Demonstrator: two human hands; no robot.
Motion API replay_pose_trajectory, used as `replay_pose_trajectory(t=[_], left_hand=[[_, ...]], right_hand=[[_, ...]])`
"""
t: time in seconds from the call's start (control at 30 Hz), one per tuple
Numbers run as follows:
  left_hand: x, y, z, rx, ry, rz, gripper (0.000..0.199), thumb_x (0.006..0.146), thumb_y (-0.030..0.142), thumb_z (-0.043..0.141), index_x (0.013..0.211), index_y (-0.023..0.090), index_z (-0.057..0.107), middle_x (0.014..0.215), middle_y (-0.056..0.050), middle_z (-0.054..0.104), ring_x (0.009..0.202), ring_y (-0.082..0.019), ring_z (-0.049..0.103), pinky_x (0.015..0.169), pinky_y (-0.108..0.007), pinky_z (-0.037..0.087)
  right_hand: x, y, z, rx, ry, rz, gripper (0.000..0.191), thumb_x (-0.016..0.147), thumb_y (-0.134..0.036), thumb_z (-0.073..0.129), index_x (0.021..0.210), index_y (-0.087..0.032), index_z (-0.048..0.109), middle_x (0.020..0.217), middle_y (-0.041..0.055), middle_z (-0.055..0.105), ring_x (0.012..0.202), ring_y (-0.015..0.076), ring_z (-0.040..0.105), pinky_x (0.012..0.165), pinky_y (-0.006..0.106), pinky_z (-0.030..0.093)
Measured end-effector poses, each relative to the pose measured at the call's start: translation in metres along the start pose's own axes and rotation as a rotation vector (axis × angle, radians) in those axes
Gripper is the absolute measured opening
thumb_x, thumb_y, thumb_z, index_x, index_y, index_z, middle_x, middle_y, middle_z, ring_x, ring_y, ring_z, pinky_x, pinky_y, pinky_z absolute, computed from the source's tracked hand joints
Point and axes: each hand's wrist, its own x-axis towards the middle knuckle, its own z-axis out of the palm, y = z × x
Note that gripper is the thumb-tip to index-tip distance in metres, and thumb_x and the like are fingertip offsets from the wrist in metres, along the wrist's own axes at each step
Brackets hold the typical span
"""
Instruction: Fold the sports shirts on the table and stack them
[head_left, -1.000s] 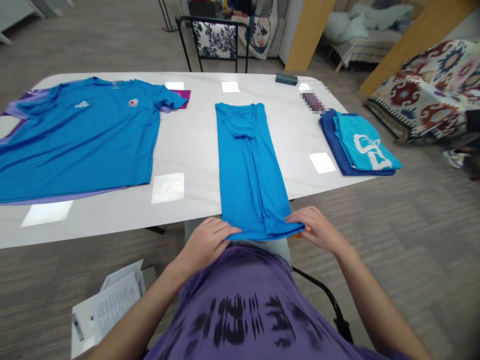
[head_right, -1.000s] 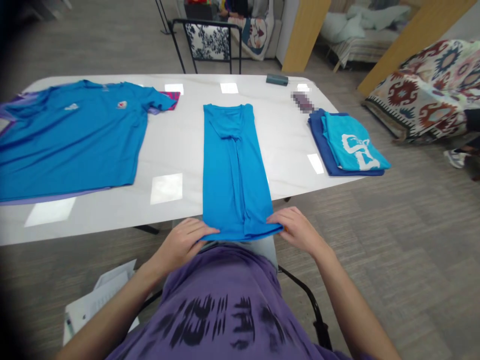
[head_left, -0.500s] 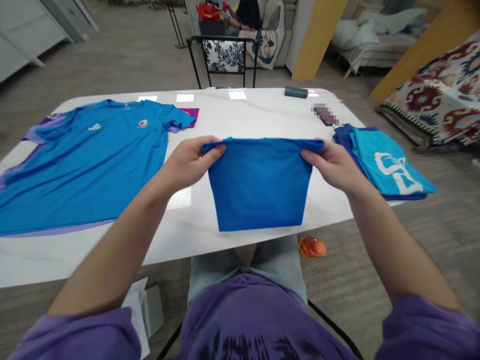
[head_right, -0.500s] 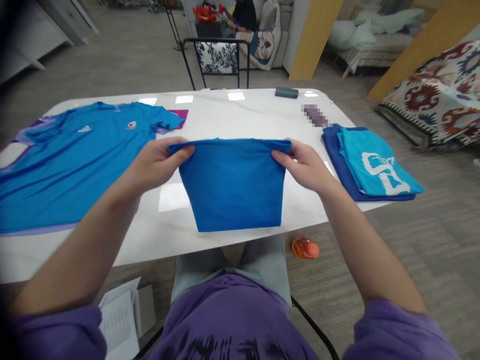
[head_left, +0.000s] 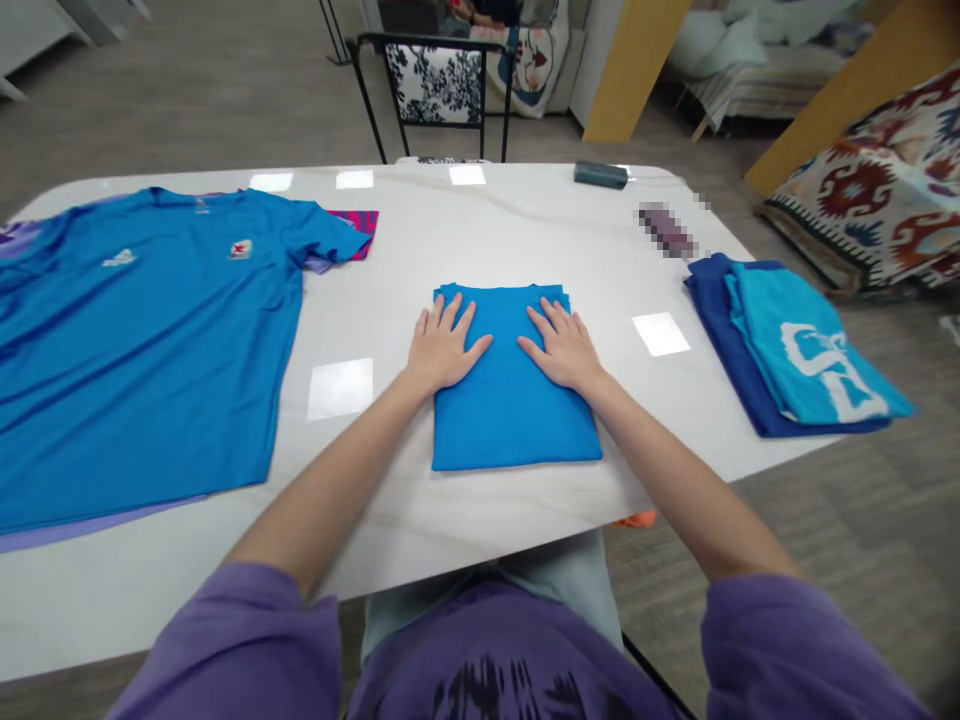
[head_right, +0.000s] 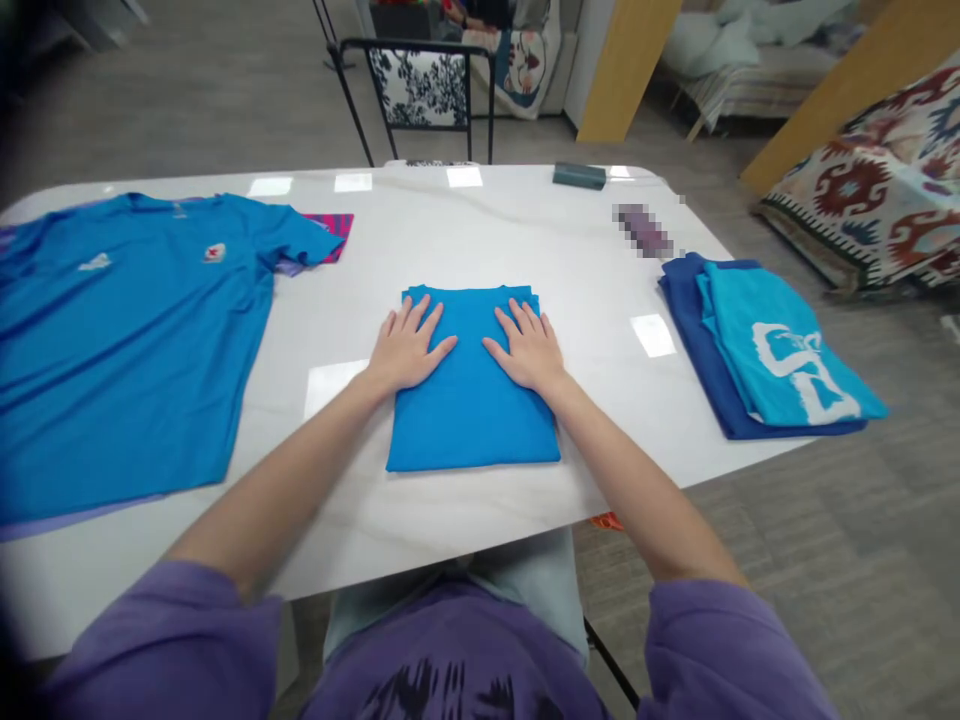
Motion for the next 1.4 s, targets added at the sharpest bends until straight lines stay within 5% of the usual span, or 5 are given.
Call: replay_pose_trajectory(t=[0.27,0.47,0.87,1.13,1.4], left_hand=[[0.027,-0.024,-0.031,-0.078,0.276,-0.498,0.078,0.091,0.077,0.072,0.14,0.016,0.068,0.16,-0.027,0.051,0.149,-0.048,0.049,0.129,-0.067,0.036],[0.04,-0.011,-0.045,-0.379,0.12,-0.399,0.026,0.09,0.04,0.078,0.103,0.021,0.066,0.118,-0.016,0.075,0.118,-0.037,0.068,0.111,-0.052,0.05],[-0.07,0.154,-0.137,-1.11,0.488,0.12,0.041,0.097,0.052,0.085,0.109,0.02,0.062,0.088,0.001,0.066,0.074,-0.013,0.057,0.063,-0.023,0.045],[-0.036,0.347,-0.12,-1.41,0.261,0.361,0.035,0.091,0.037,0.09,0.098,0.021,0.059,0.088,0.001,0.062,0.07,-0.011,0.055,0.054,-0.019,0.044],[0.19,0.469,0.046,-1.219,0.121,0.179,0.032,0.102,0.037,0.072,0.113,0.026,0.044,0.107,-0.003,0.06,0.082,-0.017,0.066,0.067,-0.029,0.061]], right_hand=[[0.033,0.027,-0.031,0.121,0.146,0.503,0.084,0.102,-0.076,0.057,0.153,-0.01,0.059,0.163,0.0306,0.053,0.149,0.0491,0.054,0.127,0.068,0.041],[0.039,0.009,-0.049,0.283,0.027,0.366,0.046,0.102,-0.049,0.067,0.138,-0.021,0.063,0.145,0.0218,0.072,0.137,0.0419,0.068,0.121,0.06,0.052],[-0.144,0.025,-0.157,0.712,0.641,0.084,0.05,0.113,-0.07,0.047,0.144,-0.03,0.044,0.139,0.0085,0.073,0.129,0.029,0.072,0.115,0.046,0.06],[-0.27,0.173,-0.296,0.385,0.843,0.23,0.062,0.108,-0.083,0.053,0.144,-0.033,0.058,0.137,0.0074,0.071,0.14,0.035,0.065,0.119,0.056,0.058],[-0.165,0.441,-0.298,0.117,0.693,0.35,0.058,0.111,-0.073,0.057,0.135,-0.02,0.064,0.131,0.0106,0.076,0.132,0.0333,0.069,0.12,0.058,0.055]])
